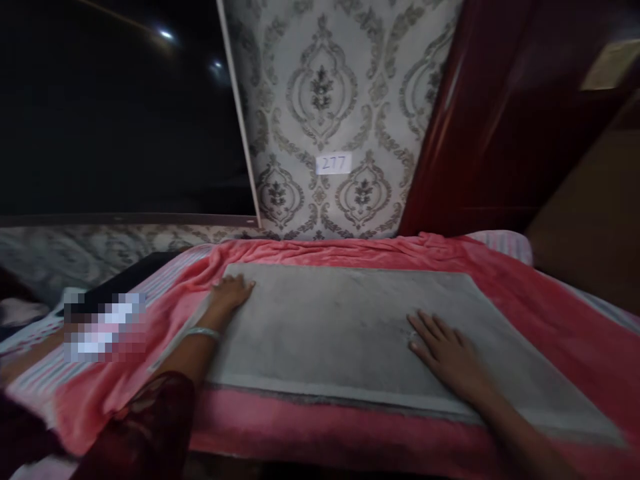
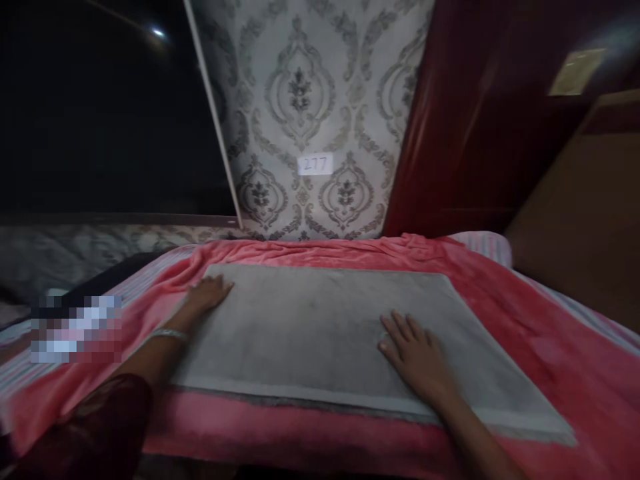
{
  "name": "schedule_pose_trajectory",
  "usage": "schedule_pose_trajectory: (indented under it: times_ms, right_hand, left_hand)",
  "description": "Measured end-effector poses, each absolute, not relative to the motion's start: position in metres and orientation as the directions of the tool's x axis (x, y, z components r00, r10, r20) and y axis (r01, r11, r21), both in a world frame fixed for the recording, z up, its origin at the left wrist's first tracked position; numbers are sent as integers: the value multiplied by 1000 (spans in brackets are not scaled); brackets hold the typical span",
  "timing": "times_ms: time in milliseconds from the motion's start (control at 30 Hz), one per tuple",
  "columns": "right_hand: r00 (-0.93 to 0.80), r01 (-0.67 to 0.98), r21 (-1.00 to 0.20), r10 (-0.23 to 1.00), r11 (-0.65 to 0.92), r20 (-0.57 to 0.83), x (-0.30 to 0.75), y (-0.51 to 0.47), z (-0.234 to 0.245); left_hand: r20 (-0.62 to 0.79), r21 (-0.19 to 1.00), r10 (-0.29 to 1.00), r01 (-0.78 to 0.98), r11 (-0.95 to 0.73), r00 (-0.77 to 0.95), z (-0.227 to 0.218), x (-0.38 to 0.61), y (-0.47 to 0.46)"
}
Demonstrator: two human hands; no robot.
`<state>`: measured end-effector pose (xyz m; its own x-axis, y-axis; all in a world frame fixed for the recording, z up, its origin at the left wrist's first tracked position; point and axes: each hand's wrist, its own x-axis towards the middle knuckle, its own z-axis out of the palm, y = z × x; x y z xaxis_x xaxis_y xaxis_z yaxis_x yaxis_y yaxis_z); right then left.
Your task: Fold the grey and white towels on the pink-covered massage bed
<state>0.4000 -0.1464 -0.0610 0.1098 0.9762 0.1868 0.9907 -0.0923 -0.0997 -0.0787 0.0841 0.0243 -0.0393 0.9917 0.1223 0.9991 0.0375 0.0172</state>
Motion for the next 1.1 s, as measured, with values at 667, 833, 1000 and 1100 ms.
schedule_pose_trajectory:
  times_ms: [667, 833, 1000, 1100]
  right_hand:
    - [470, 880, -141, 875, -454, 114, 498, -48, -26]
    - [611, 786, -174, 788, -593, 72, 520, -58, -27]
    - [615, 784, -185, 782, -593, 103, 518, -61, -30]
    - [627, 774, -205, 769, -598, 123, 510, -63, -25]
  left_hand:
    - [9, -61, 998, 997, 55, -54, 29, -44, 103]
    - [42, -32, 986, 987, 160, -159, 33, -47, 103]
    - [135, -55, 987, 994, 96, -87, 27, -52, 100]
    - [226, -60, 974, 998, 12, 2, 26, -52, 96]
